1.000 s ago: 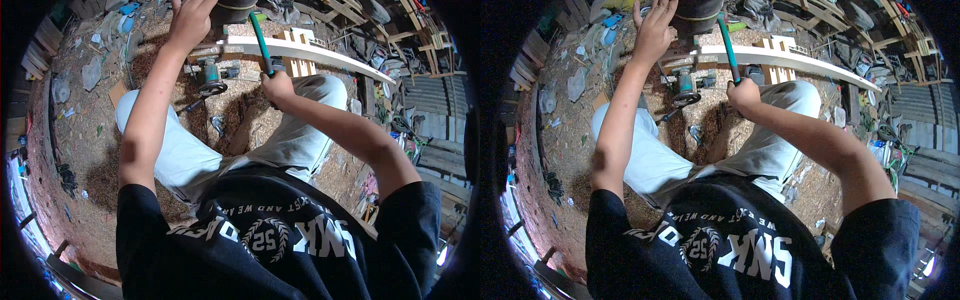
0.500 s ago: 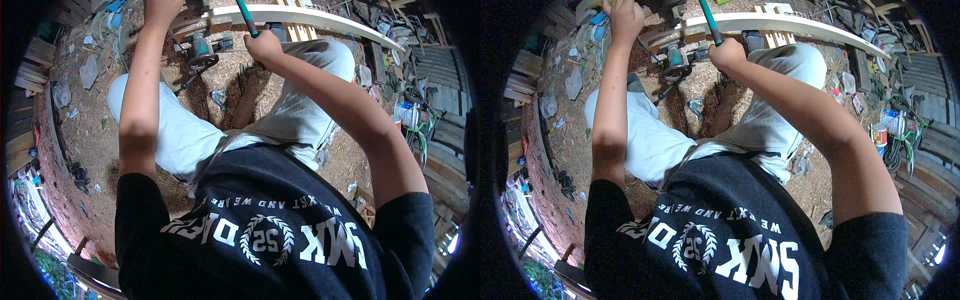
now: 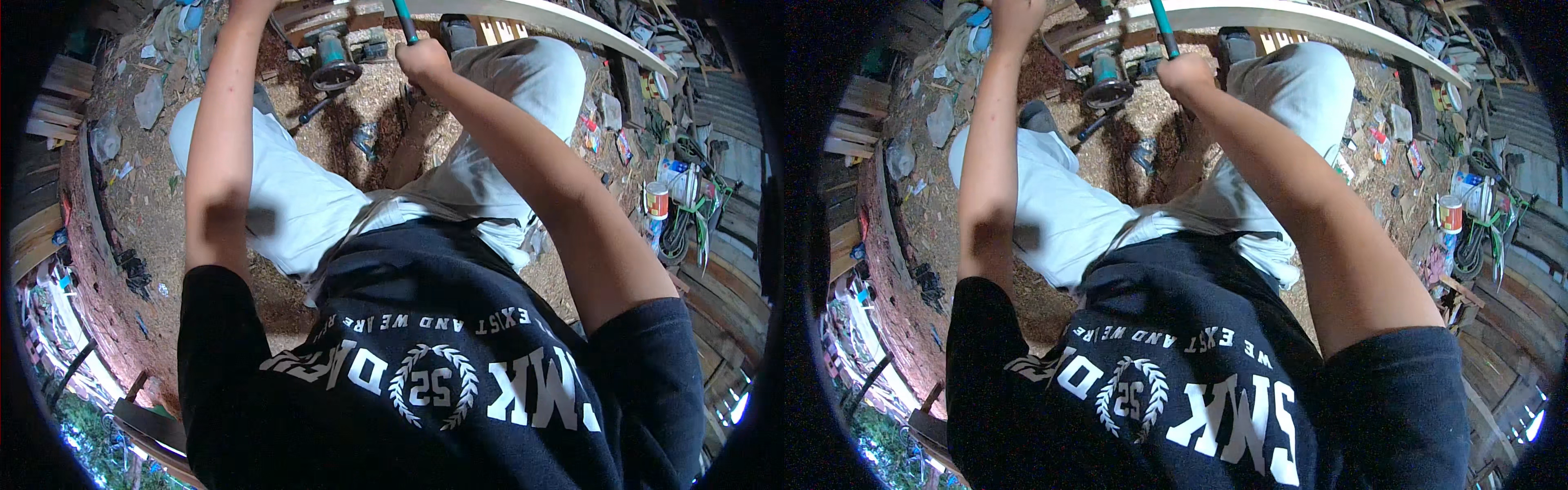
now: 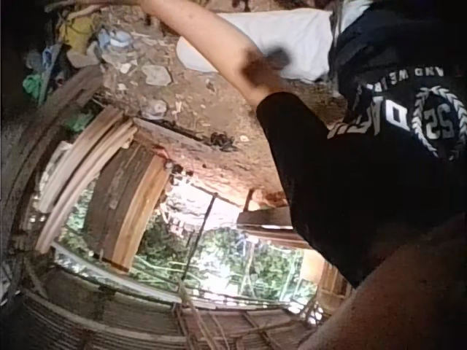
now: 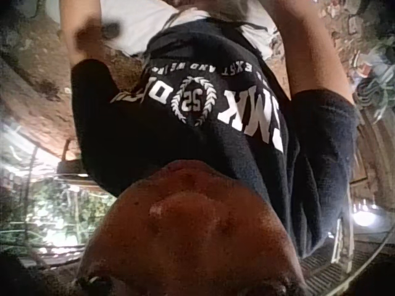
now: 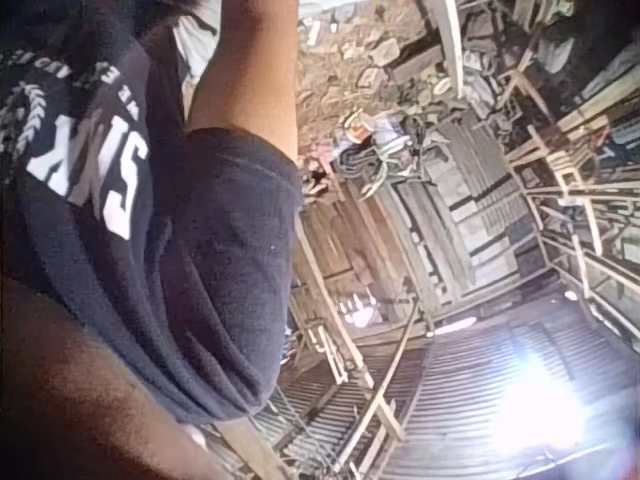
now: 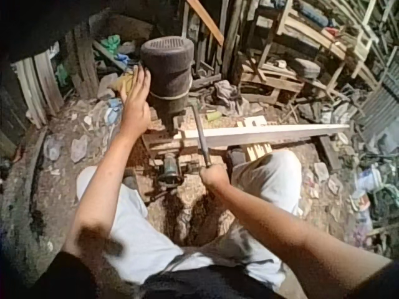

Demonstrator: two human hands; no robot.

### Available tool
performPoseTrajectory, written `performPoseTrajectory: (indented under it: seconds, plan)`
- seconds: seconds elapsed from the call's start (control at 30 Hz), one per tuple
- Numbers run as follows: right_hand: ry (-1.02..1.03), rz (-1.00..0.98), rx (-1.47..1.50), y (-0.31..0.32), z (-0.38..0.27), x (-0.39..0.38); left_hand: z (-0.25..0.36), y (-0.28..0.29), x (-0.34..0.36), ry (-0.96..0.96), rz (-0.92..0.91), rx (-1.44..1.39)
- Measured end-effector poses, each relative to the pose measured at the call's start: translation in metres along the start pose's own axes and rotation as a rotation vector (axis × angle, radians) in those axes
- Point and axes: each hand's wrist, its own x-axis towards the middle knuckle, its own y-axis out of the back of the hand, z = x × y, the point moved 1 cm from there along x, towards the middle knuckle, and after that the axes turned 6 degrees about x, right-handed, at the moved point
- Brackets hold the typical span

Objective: Shaping the edge of a long wooden strip using a mounted router.

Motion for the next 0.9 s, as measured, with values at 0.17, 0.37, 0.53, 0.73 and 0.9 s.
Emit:
performPoseTrajectory:
  seconds: [0.17, 0.37, 0.53, 0.73, 0.9]
  plan:
    - [0.029, 0.031, -0.127, 0.003, -0.010, -0.013, -0.005, 0.002, -0.002, -0.037, 0.023, 0.040]
    - [0.021, 0.103, -0.129, 0.003, -0.013, -0.019, -0.001, 0.011, -0.002, 0.012, -0.058, 0.045]
    - [0.038, 0.196, -0.114, -0.020, 0.011, -0.001, 0.007, 0.019, 0.004, 0.027, -0.113, 0.001]
    - [0.089, 0.166, -0.126, -0.031, 0.017, 0.012, 0.000, 0.030, -0.003, 0.062, -0.208, 0.002]
    - [0.104, 0.245, -0.110, -0.038, 0.033, 0.021, 0.004, 0.034, 0.004, 0.042, -0.176, -0.050]
